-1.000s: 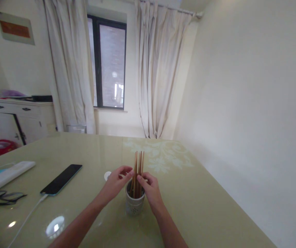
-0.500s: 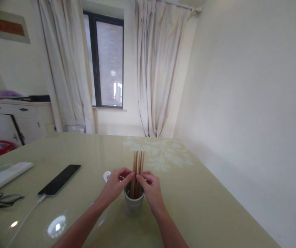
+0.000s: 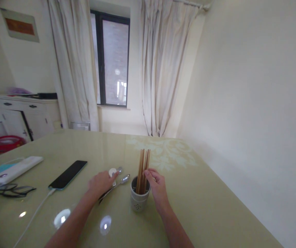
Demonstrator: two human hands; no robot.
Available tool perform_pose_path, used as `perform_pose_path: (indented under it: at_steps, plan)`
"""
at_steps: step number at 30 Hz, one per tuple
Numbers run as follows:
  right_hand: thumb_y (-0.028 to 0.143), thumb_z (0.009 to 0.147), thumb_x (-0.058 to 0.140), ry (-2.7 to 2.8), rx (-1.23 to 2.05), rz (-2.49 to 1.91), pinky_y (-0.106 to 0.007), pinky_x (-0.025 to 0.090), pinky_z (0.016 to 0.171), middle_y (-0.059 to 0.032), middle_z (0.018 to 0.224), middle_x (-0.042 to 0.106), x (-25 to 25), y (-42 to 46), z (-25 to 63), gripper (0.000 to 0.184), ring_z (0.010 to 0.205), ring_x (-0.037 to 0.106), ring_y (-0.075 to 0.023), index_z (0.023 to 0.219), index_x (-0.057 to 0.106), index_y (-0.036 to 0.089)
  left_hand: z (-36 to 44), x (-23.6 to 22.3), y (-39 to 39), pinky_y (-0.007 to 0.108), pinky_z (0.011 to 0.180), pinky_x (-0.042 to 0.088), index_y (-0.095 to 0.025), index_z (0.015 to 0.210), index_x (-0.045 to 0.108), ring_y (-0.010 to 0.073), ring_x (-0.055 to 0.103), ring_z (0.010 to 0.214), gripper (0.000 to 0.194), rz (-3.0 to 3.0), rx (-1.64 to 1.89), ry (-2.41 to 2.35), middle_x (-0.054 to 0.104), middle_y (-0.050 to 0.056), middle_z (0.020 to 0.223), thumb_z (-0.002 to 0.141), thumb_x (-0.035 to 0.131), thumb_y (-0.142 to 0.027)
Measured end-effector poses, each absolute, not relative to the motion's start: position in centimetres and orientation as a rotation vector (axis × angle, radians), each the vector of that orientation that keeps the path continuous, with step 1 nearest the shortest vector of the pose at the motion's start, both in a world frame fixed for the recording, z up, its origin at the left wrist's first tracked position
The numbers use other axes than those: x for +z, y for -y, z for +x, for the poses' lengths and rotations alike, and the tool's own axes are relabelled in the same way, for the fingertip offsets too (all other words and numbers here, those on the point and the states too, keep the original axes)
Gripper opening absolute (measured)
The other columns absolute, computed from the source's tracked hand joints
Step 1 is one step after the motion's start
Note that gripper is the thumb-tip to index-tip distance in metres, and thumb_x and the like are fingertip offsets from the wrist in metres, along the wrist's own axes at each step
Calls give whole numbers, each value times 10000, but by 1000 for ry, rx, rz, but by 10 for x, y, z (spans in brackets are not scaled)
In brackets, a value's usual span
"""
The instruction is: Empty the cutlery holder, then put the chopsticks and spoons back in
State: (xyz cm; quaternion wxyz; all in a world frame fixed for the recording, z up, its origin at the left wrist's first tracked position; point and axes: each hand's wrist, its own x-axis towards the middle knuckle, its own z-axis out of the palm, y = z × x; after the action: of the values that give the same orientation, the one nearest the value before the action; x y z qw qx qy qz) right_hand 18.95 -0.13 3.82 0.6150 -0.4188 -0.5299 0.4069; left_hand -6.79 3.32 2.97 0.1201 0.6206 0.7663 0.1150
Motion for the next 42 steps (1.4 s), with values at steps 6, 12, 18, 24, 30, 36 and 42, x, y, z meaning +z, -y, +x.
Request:
perform_pose_path:
  at_steps: [6, 12, 18, 24, 30, 36, 42]
  plan:
    - [685, 861, 747, 1212, 916, -991, -352, 558, 799, -114, 1047, 764, 29, -5, 195, 516, 898, 690, -258, 855, 854, 181, -66, 32, -33, 440, 842, 539, -152, 1090, 762, 409, 737, 1114, 495, 1797, 284, -2179, 782, 224, 1162, 995, 469, -540]
    - [710, 919, 642, 1233, 693, -1052, -350, 551, 731, -127, 1066, 776, 27, -9, 201, 557, 901, 696, -262, 974, 863, 201, -68, 42, -30, 329, 713, 465, -191, 914, 723, 308, 754, 971, 323, 1796, 449, -2178, 799, 160, 1047, 1009, 472, -370]
    - [475, 1023, 634, 1280, 137, -1014, -402, 537, 869, -130, 1202, 704, 41, 9, 201, 357, 1053, 644, -266, 1243, 757, 222, -36, 61, -9, 259, 614, 417, -219, 818, 578, 152, 597, 655, 329, 2175, 1601, -1598, 649, 9, 742, 1082, 463, -378]
    - [342, 1053, 618, 1655, -92, -615, -414, 557, 844, -101, 1064, 751, 43, 30, 198, 263, 981, 677, -266, 1279, 707, 241, -4, 67, 29, 313, 709, 464, -212, 938, 635, 164, 595, 695, 62, 2943, 1914, -880, 662, 9, 761, 986, 659, -179]
    - [262, 1068, 578, 1365, 33, -765, -283, 526, 633, -22, 821, 698, 43, 29, 199, 159, 702, 649, -181, 1008, 720, 227, -15, 60, 16, 322, 761, 485, -209, 991, 669, 191, 646, 796, 195, 2719, 1799, -1211, 706, 46, 850, 1073, 493, -232]
    - [391, 1022, 661, 1345, 84, -910, -306, 545, 718, -36, 844, 721, 52, 18, 209, 215, 781, 674, -209, 926, 760, 226, -41, 40, -16, 338, 872, 480, -210, 1016, 698, 250, 683, 1018, 162, 2223, 728, -2054, 741, 87, 1047, 1038, 540, -235]
    - [403, 975, 727, 1468, 138, -912, -325, 547, 707, -40, 833, 744, 54, 16, 203, 181, 748, 657, -210, 969, 797, 236, -41, 23, -17, 366, 946, 493, -187, 1209, 669, 287, 670, 1158, 230, 2137, 414, -2114, 695, 137, 1244, 1021, 545, -228]
